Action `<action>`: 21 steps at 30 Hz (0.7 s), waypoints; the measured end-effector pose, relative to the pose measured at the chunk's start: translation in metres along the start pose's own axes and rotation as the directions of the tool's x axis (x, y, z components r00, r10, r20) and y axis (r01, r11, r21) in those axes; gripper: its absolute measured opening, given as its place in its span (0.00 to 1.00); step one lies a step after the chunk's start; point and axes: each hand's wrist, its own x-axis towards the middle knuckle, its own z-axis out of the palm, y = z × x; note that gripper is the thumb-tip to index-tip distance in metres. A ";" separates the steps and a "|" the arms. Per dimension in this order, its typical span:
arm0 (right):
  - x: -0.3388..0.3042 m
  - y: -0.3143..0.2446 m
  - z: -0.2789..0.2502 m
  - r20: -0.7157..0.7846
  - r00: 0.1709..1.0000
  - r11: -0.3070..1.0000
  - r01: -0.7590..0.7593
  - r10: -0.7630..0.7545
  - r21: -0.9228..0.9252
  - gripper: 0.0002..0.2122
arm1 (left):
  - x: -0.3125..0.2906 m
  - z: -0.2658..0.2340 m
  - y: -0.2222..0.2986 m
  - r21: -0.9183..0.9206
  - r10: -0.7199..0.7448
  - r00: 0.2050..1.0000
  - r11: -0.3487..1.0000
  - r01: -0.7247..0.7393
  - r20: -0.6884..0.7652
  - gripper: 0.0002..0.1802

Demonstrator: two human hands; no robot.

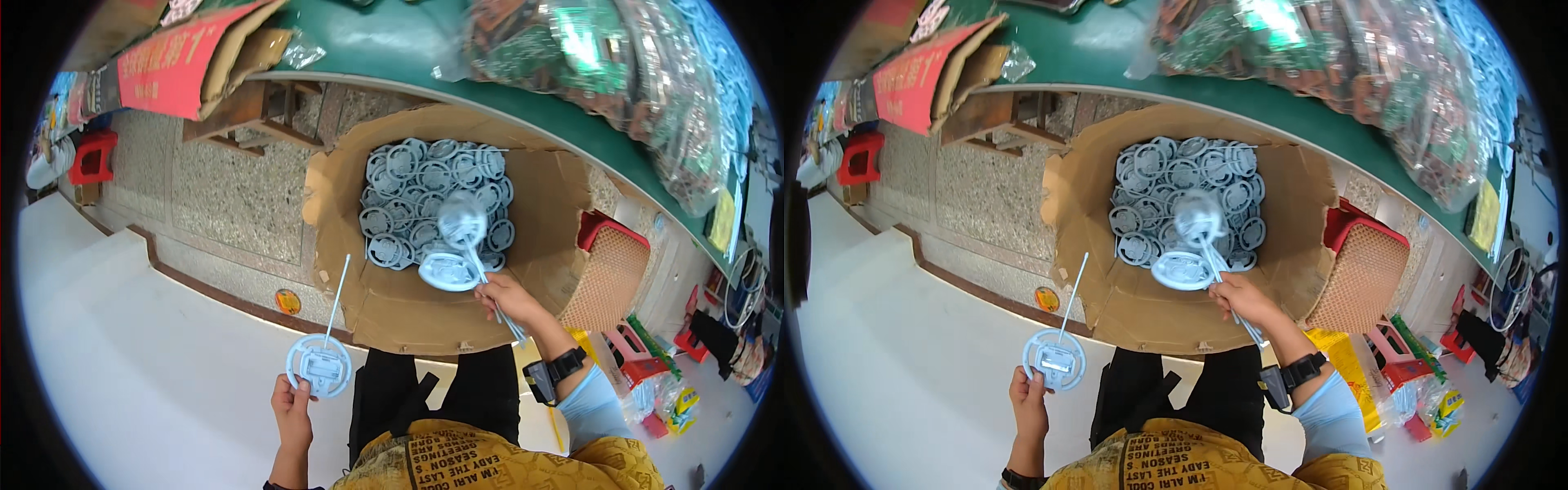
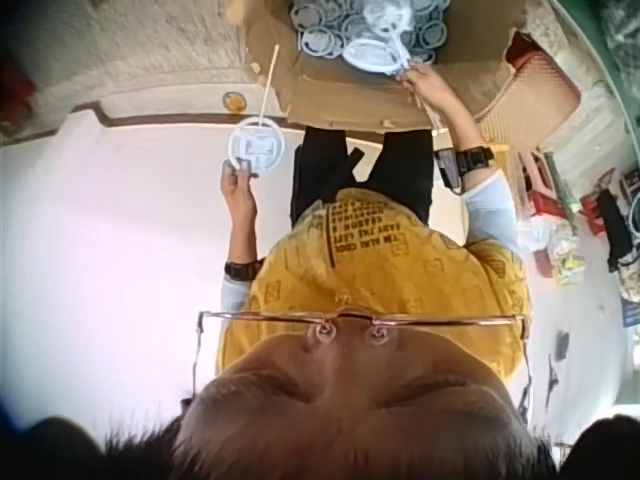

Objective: The person assembles light blue circular LED lights by inserting white plastic sticks into the center of the discs. They pick up the discs from a cardboard box, insert the sticks, and place the assembled units onto a green table. Another person is visible in the background performing similar assembly tasks.

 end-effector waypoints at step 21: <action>-0.205 -0.034 -0.080 0.349 0.913 0.832 -0.018 -0.213 0.554 0.10 | -0.108 0.139 0.059 -0.185 0.172 0.982 0.970 -0.157 0.071 0.11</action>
